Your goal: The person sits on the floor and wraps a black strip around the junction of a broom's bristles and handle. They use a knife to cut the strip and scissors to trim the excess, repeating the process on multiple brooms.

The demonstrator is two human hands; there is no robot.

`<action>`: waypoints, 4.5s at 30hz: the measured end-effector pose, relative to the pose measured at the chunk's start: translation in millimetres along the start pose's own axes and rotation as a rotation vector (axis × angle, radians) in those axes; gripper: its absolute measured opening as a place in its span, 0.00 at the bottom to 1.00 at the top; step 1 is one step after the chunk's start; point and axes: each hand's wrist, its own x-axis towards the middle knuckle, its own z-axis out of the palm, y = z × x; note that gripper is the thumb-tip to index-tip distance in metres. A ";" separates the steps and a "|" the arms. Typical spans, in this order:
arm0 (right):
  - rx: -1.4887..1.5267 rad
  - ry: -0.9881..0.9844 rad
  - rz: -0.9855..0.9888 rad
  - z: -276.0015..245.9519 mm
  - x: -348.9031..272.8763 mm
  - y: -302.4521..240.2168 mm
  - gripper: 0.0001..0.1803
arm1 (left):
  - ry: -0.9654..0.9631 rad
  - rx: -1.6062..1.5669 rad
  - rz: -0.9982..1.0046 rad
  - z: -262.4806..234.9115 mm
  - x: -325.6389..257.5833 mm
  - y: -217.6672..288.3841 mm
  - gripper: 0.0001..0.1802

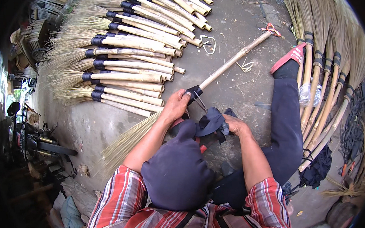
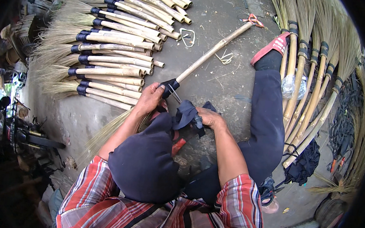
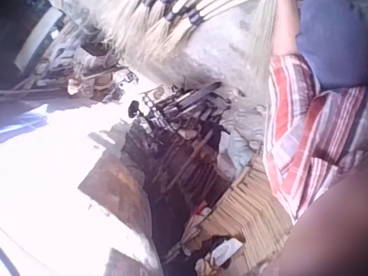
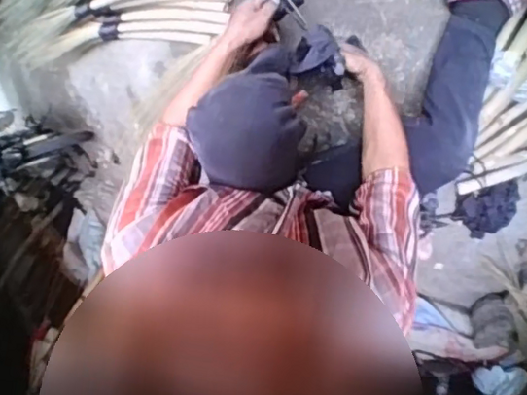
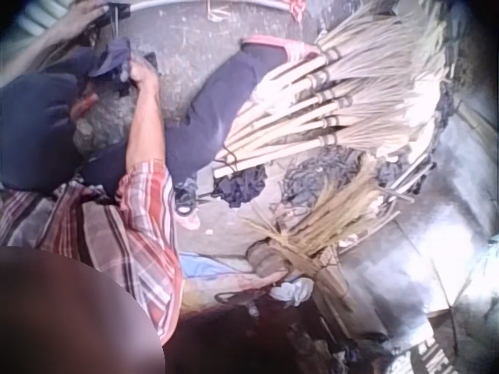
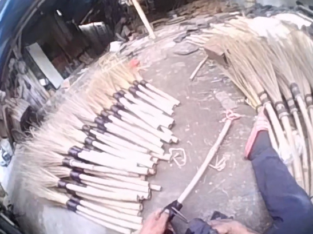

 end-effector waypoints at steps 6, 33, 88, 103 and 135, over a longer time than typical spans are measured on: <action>0.207 0.099 -0.195 5.6 13.8 -0.3 0.36 | -0.079 -0.037 -0.081 10.5 -22.9 6.7 0.13; 0.111 0.867 -0.281 -14.2 -24.2 -35.3 0.16 | -0.544 0.486 0.318 20.0 -33.0 12.5 0.36; 0.532 0.653 -0.059 28.6 11.8 -6.5 0.12 | -0.011 0.779 0.315 41.9 18.5 -9.8 0.41; 0.539 0.701 -0.122 29.8 11.7 -0.2 0.12 | 0.084 0.980 0.378 62.9 26.5 -25.9 0.35; 0.530 0.823 -0.192 34.8 46.9 21.7 0.10 | -0.117 0.734 0.249 57.2 22.4 -7.4 0.34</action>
